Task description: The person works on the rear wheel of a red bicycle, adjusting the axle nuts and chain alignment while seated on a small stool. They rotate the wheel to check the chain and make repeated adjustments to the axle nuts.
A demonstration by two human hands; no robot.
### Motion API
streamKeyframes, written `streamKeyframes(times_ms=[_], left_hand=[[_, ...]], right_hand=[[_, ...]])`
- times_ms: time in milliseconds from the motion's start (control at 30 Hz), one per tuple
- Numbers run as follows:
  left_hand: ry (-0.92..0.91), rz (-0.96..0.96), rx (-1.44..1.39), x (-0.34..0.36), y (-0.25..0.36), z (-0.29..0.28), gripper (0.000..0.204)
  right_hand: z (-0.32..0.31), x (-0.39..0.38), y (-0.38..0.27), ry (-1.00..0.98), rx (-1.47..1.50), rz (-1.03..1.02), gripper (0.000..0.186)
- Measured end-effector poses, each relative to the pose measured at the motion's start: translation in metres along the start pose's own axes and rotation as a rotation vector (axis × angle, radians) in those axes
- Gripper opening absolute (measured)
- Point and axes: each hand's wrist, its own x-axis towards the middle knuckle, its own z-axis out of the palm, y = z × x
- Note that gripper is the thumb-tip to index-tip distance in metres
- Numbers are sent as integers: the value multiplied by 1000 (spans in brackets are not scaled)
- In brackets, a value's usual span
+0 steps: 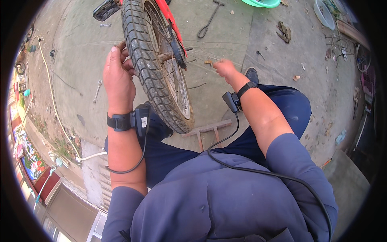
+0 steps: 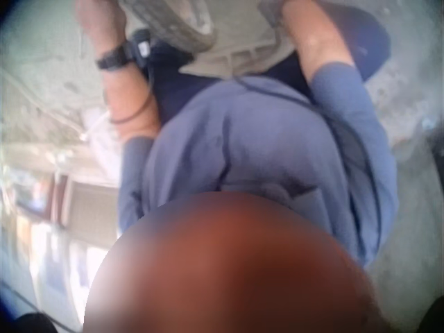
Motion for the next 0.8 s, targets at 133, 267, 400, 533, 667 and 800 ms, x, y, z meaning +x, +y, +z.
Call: streamKeyframes(times_ms=[133,267,400,533,667,800], left_hand=[[-3,24,15,3,-1,-2,48],[-75,7,-15,-1,2,-1,53],[-300,31,-143,-21,0,2,60],[-390,100,197,-32,4,2,75],[-547,148,104,-45,4,12,87],[-546,116,122,-48,11,19,80]], right_hand=[[1,1,-7,7,-216,-57,44],[-2,-17,-49,-47,-217,-180,50],[-3,-50,-109,-224,178,-283,46],[1,-78,-135,-307,104,-392,41],[18,-81,-133,-150,-99,-601,34],[22,-78,-123,-38,-271,-648,31]])
